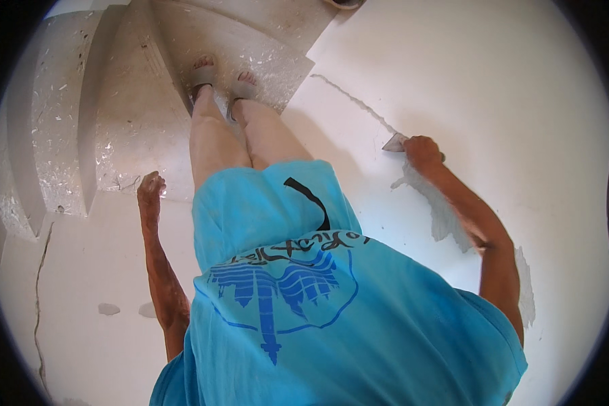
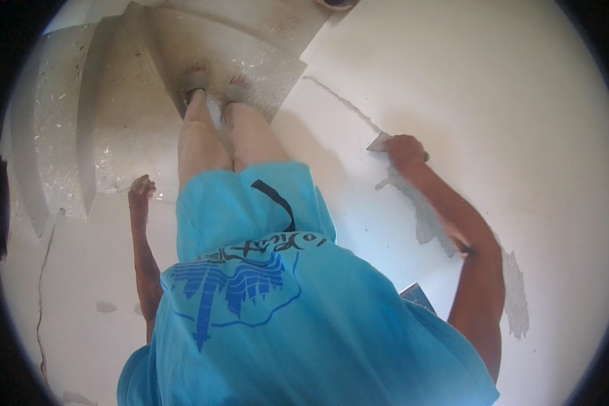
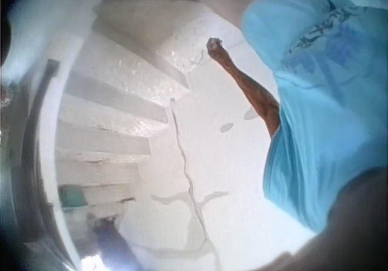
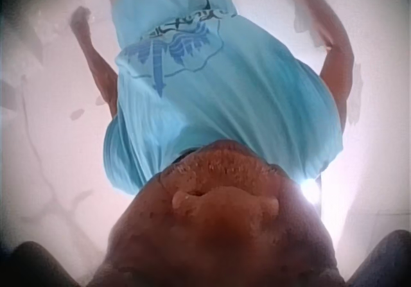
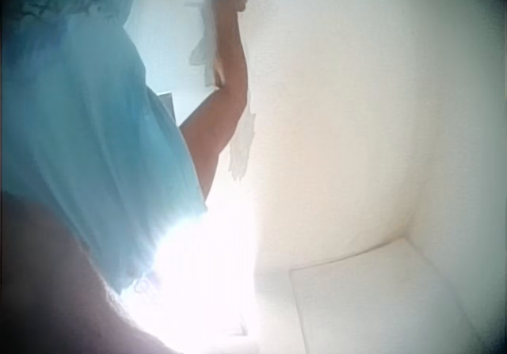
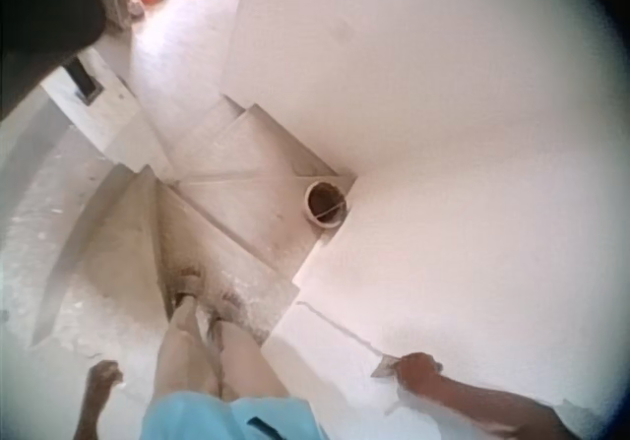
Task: The person applies filler to a crack in a white wall using a putty knife. They spread the material along the crack and occasionally touch the wall with their hands while standing on a spiral staircase.
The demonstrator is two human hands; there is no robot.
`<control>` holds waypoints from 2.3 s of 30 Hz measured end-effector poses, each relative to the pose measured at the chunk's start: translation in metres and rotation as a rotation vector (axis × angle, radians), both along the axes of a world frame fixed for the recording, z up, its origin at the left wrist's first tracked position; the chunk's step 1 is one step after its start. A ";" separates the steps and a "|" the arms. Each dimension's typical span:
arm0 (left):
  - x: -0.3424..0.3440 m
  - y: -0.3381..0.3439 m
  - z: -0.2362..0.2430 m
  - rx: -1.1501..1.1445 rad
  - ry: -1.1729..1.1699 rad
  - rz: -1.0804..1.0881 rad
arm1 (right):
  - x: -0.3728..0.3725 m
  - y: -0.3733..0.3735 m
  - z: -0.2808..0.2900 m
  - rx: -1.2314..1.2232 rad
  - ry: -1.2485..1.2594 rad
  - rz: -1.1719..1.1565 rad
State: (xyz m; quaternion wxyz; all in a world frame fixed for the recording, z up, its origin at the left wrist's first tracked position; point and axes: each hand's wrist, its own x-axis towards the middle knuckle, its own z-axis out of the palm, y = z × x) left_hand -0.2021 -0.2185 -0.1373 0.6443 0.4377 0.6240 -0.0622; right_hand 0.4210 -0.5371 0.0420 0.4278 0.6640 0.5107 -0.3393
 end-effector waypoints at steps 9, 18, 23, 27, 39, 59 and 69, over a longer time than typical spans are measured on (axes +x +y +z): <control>0.011 -0.015 -0.002 -0.011 0.081 0.014 | -0.005 0.010 0.045 -0.005 0.058 0.042; 0.000 -0.034 -0.014 -0.005 0.013 0.016 | -0.009 0.030 0.067 -0.026 0.120 -0.012; 0.025 -0.027 -0.005 -0.020 0.067 0.030 | -0.006 0.018 0.052 0.002 0.106 -0.017; 0.036 -0.026 0.001 0.013 0.035 0.028 | -0.008 0.011 0.033 0.012 0.086 -0.037; -0.016 -0.031 -0.017 -0.016 0.052 0.008 | -0.011 0.016 0.029 -0.039 0.069 -0.066; -0.015 -0.032 0.001 0.000 0.118 -0.010 | -0.009 0.034 0.029 -0.092 0.004 -0.119; -0.009 -0.049 0.001 -0.007 0.069 0.066 | 0.014 0.017 0.006 -0.098 0.051 -0.136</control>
